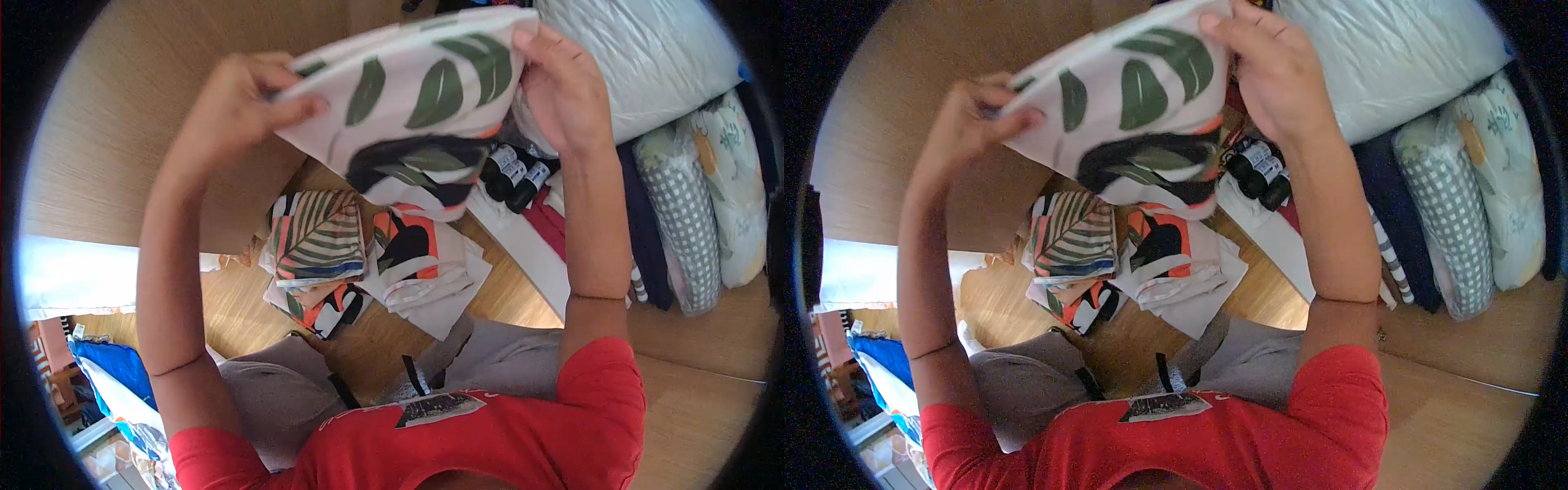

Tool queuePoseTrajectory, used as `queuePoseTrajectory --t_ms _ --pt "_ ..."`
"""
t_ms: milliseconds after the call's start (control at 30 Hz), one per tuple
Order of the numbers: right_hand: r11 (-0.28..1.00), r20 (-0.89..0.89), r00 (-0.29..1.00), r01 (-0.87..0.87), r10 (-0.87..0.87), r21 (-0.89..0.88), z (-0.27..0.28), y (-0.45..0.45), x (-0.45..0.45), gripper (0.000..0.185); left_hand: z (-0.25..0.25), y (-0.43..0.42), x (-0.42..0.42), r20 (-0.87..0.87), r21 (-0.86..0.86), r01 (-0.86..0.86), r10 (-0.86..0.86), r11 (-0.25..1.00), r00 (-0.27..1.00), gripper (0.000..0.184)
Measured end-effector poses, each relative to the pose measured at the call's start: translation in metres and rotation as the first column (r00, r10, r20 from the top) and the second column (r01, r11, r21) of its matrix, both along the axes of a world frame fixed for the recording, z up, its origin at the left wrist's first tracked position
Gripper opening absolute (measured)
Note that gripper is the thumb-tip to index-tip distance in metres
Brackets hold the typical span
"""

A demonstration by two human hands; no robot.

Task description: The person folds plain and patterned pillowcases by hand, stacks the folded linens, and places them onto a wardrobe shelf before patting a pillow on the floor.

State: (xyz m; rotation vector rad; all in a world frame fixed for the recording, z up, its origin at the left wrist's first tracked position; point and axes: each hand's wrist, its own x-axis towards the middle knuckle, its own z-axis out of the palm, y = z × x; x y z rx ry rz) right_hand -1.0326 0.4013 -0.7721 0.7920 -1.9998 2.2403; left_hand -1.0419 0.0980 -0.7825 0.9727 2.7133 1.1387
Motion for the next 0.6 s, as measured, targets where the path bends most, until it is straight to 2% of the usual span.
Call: queuePoseTrajectory --t_ms 67,100,133,167,200,233,267,300,333,367,400,433,467,500,533,600 --pt "0.997 0.014 0.999 -0.047 0.048 -0.053 -0.010 0.002 -0.009 0.029 0.010 -0.004 -0.005 -0.104 -0.110 -0.091 0.079 0.990 0.991 0.020" --pt "0.998 0.018 1.000 0.019 -0.020 0.068 -0.021 0.000 -0.012 0.029 0.009 -0.004 -0.009 -0.005 -0.200 -0.104 0.105 0.974 0.994 0.021" --pt "0.978 0.013 0.996 0.086 -0.090 0.190 -0.029 0.001 -0.014 0.028 0.009 -0.009 -0.008 -0.003 -0.205 -0.103 0.104 0.973 0.995 0.021" --pt "0.994 0.036 0.996 0.079 -0.082 0.078 -0.035 0.005 -0.014 0.026 0.011 -0.015 -0.008 -0.109 -0.141 -0.098 0.083 0.985 0.991 0.020" --pt "0.994 0.051 0.995 0.080 -0.084 0.076 -0.037 0.007 -0.016 0.026 0.012 -0.019 -0.005 -0.200 -0.078 -0.083 0.066 0.993 0.977 0.020" --pt "0.996 0.025 0.997 0.075 -0.076 0.056 -0.036 0.010 -0.019 0.027 0.013 -0.024 -0.005 -0.030 0.170 -0.138 0.145 0.976 0.989 0.020" --pt "0.997 -0.015 0.997 0.070 -0.069 0.033 -0.033 0.011 -0.020 0.028 0.008 -0.026 -0.007 -0.019 0.164 -0.140 0.146 0.976 0.989 0.020" --pt "0.996 0.205 0.977 0.047 -0.062 0.078 -0.032 0.001 -0.015 0.017 0.004 -0.025 -0.009 -0.052 -0.003 -0.146 0.146 0.989 0.988 0.021" --pt "0.996 0.213 0.975 0.049 -0.064 0.074 -0.035 0.000 -0.015 0.017 0.000 -0.026 -0.009 -0.080 -0.170 -0.149 0.137 0.974 0.987 0.022" --pt "0.994 0.107 0.991 0.076 -0.084 0.073 -0.039 0.001 -0.017 0.017 -0.001 -0.033 -0.007 -0.322 -0.206 -0.140 0.069 0.968 0.944 0.022" --pt "0.992 0.019 0.994 0.102 -0.104 0.073 -0.046 0.002 -0.014 0.017 0.000 -0.036 -0.007 -0.299 -0.209 -0.131 0.064 0.969 0.952 0.022" --pt "0.981 0.083 0.984 0.146 -0.158 0.130 -0.029 -0.005 -0.007 0.016 0.003 -0.039 -0.010 -0.249 -0.144 -0.185 0.145 0.972 0.958 0.022" --pt "0.986 0.121 0.985 0.106 -0.122 0.132 -0.026 -0.009 -0.010 0.015 0.004 -0.045 -0.020 -0.196 -0.079 -0.239 0.220 0.968 0.956 0.022" --pt "0.981 0.097 0.987 0.110 -0.127 0.162 -0.030 -0.006 -0.018 0.015 -0.009 -0.080 -0.052 -0.216 -0.248 -0.126 0.072 0.961 0.974 0.022" --pt "0.975 0.078 0.989 0.111 -0.128 0.191 -0.037 -0.004 -0.025 0.015 -0.018 -0.076 -0.063 -0.183 -0.251 -0.107 0.061 0.962 0.981 0.022" --pt "0.972 0.050 0.990 0.123 -0.136 0.199 -0.044 -0.004 -0.033 0.014 -0.026 -0.070 -0.076 -0.335 -0.034 -0.104 0.087 0.994 0.938 0.026"
